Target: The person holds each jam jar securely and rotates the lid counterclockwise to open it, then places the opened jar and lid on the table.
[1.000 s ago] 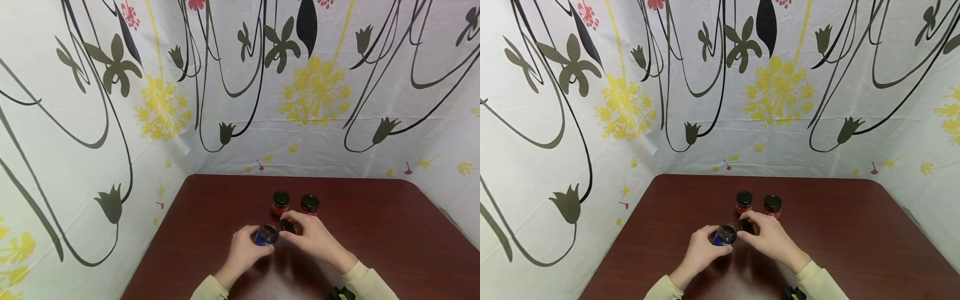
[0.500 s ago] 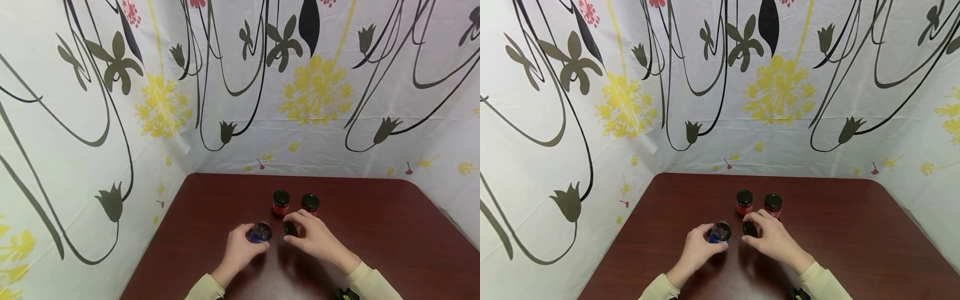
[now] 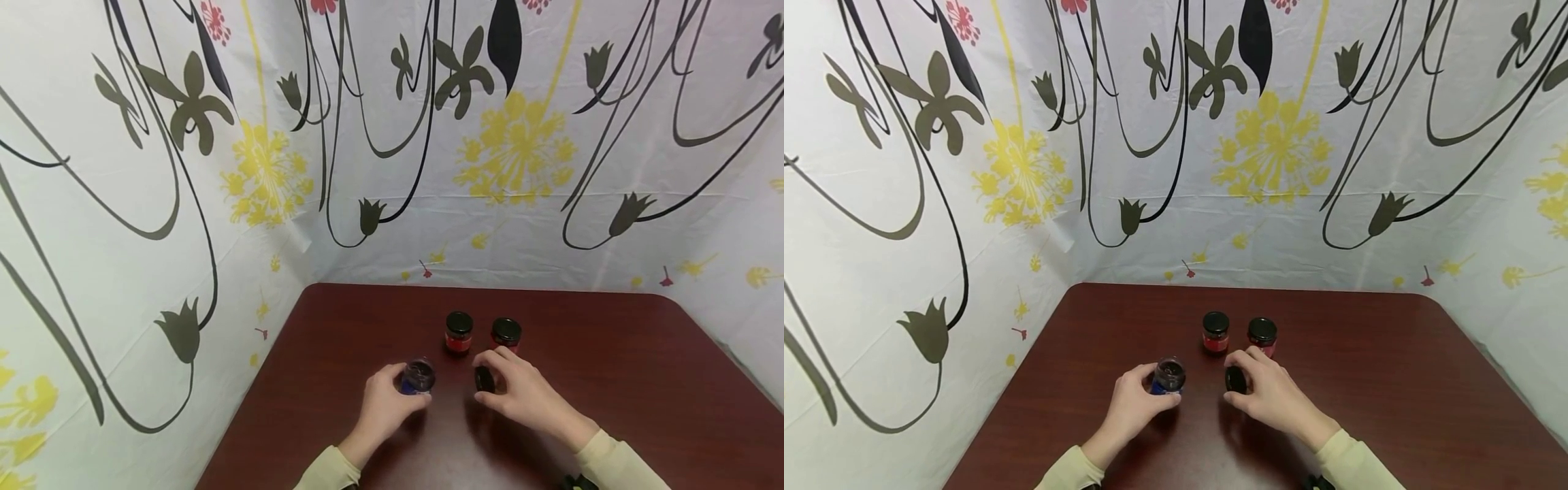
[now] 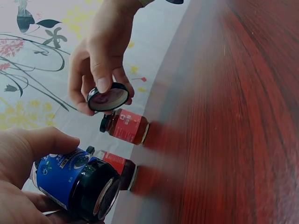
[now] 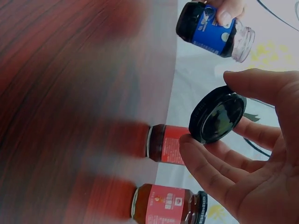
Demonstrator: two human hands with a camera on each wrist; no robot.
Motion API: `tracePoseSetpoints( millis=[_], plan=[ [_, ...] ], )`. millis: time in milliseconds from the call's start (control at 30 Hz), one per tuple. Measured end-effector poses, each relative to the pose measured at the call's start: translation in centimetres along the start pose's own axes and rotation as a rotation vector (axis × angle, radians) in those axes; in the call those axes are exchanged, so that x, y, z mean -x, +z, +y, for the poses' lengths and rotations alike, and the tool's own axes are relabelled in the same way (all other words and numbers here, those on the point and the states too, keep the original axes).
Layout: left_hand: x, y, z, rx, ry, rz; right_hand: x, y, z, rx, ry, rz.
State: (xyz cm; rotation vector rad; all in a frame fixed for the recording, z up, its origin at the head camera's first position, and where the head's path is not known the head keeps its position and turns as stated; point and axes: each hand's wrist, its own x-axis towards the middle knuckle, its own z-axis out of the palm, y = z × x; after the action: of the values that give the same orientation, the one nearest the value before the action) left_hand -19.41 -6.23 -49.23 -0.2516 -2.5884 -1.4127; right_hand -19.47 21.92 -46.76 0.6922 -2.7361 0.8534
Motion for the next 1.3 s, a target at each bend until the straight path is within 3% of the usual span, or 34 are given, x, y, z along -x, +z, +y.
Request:
tracePoseSetpoints(
  millis=[200, 467, 800, 1300],
  plan=[
    [-0.3, -0.5, -0.3, 0.009, -0.01, 0.01, 0.2, -0.5, 0.7, -0.01, 0.044, -0.014],
    [-0.5, -1.3, -1.0, -0.001, 0.003, 0.045, 0.6, -1.0, 1.9, 0.069, 0.056, 0.048],
    [-0.8, -2.2, -1.9, -0.009, -0.007, 0.069, 1.1, -1.8, 3.4, 0.086, 0.13, 0.051],
    [-1.5, -3.3, -3.4, -0.031, -0.003, 0.112, 2.1, -2.6, 5.3, 0.167, 0.177, 0.118]
  ],
)
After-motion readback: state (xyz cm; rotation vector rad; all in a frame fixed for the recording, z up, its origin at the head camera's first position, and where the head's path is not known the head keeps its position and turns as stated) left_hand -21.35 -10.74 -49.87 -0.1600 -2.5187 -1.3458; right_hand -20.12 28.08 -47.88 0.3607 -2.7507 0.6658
